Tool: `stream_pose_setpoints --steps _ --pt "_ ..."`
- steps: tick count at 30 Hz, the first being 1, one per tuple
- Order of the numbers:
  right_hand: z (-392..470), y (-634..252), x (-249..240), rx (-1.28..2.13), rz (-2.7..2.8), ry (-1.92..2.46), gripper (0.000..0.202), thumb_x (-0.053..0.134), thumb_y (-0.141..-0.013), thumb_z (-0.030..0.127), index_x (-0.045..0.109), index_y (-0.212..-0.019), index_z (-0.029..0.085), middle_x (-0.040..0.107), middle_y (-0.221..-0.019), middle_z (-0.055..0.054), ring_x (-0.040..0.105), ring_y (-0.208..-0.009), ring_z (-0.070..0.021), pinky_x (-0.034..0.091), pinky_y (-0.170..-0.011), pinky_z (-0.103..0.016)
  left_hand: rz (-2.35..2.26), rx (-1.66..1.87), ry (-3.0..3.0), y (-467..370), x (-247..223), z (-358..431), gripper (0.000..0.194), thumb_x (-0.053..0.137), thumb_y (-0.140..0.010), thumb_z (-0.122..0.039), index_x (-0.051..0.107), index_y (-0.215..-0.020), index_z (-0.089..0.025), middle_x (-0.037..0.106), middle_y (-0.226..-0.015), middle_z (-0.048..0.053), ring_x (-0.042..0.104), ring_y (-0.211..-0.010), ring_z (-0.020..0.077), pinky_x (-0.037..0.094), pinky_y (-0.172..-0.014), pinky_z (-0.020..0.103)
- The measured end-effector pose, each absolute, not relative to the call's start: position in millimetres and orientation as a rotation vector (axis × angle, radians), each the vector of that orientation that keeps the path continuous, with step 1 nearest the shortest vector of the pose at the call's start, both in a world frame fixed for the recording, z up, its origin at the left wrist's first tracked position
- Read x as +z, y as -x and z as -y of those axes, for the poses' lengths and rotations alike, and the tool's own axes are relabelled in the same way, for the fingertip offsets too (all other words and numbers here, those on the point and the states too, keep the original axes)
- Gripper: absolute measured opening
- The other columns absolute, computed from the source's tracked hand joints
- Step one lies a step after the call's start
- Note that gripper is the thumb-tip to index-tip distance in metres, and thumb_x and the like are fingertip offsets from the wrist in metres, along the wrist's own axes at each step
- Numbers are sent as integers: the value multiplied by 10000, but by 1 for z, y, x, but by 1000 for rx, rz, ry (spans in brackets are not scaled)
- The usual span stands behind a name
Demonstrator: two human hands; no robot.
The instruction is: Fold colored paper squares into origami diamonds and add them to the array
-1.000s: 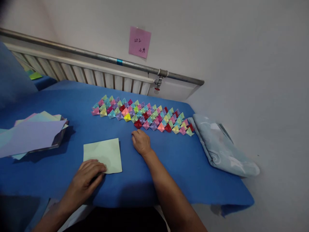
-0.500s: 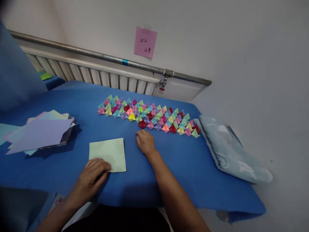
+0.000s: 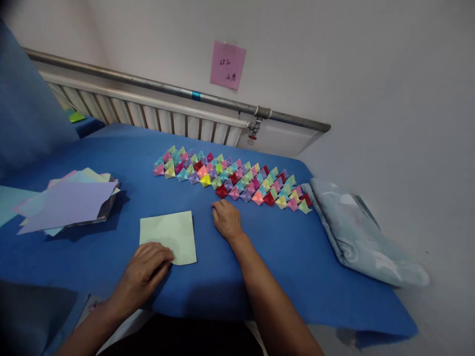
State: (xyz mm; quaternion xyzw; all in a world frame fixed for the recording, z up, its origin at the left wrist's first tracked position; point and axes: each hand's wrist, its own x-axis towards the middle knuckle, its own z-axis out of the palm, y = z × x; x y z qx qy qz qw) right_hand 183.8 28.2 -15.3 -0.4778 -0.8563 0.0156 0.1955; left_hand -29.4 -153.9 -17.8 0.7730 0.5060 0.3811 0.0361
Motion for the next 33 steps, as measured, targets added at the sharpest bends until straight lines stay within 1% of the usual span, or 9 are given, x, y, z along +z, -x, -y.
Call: stream_pose_setpoints --steps 8,12,16,20,23,25,28,31,33 --pt "-29 -185 -14 55 2392 1276 254 487 -937 161 723 -1025 191 703 -955 -82 648 -881 -203 492 -769 -288 -1980 856 -2576 73 -13 110 250 466 -936 -98 673 -833 -196 716 -851 65 630 -824 232 471 -794 402" --pt "-31 -187 -17 56 2377 1210 252 481 -931 169 721 -1000 203 699 -926 -76 647 -851 -207 490 -748 -297 -2423 797 -2404 92 -1 99 233 477 -890 -79 681 -828 -173 719 -932 136 630 -873 291 479 -755 437" --pt "-35 -188 -20 39 2392 1212 249 484 -938 194 723 -1006 196 698 -922 -81 652 -858 -210 480 -732 -293 -2409 1038 -2402 87 17 122 242 520 -875 -63 671 -1020 -185 678 -1171 134 605 -1082 299 469 -896 461" --pt "-36 -188 -17 39 2399 1247 258 485 -939 189 728 -1023 184 702 -937 -90 648 -864 -217 478 -736 -303 -2764 1276 -2092 107 23 137 366 611 -895 -195 597 -1261 -209 634 -1248 163 510 -1228 378 407 -984 576" --pt "-27 -182 -15 48 2441 1222 260 504 -939 175 739 -1051 174 710 -968 -106 637 -899 -231 479 -782 -329 -2850 1170 -2070 139 19 132 220 605 -910 -205 659 -1122 -182 661 -1215 187 528 -1224 407 385 -985 633" --pt "-14 -172 -12 83 2531 1090 268 537 -939 180 737 -1116 199 719 -1059 -109 622 -941 -237 471 -840 -361 -2842 1246 -2122 149 18 131 127 570 -939 -185 681 -996 -210 706 -1125 139 588 -1164 360 382 -1006 626" --pt "12 -149 -6 138 2642 869 307 583 -952 244 695 -1235 281 672 -1295 -89 572 -1115 -277 429 -932 -442 -2682 1464 -2245 130 22 137 179 571 -953 -177 668 -1082 -254 716 -1093 75 631 -1125 305 410 -1028 578" --pt "30 -136 1 243 2695 770 364 630 -930 275 657 -1292 301 630 -1382 -73 546 -1194 -293 422 -980 -475 -2097 1554 -2528 81 22 149 291 597 -934 -137 641 -1179 -288 708 -1159 42 633 -1153 276 463 -1022 511" --pt "33 -144 2 305 2628 885 341 632 -913 242 679 -1250 264 672 -1305 -86 596 -1127 -261 463 -961 -438 -1706 1502 -2664 48 16 157 325 592 -936 -106 631 -1199 -295 724 -1159 28 639 -1155 246 468 -1040 492"
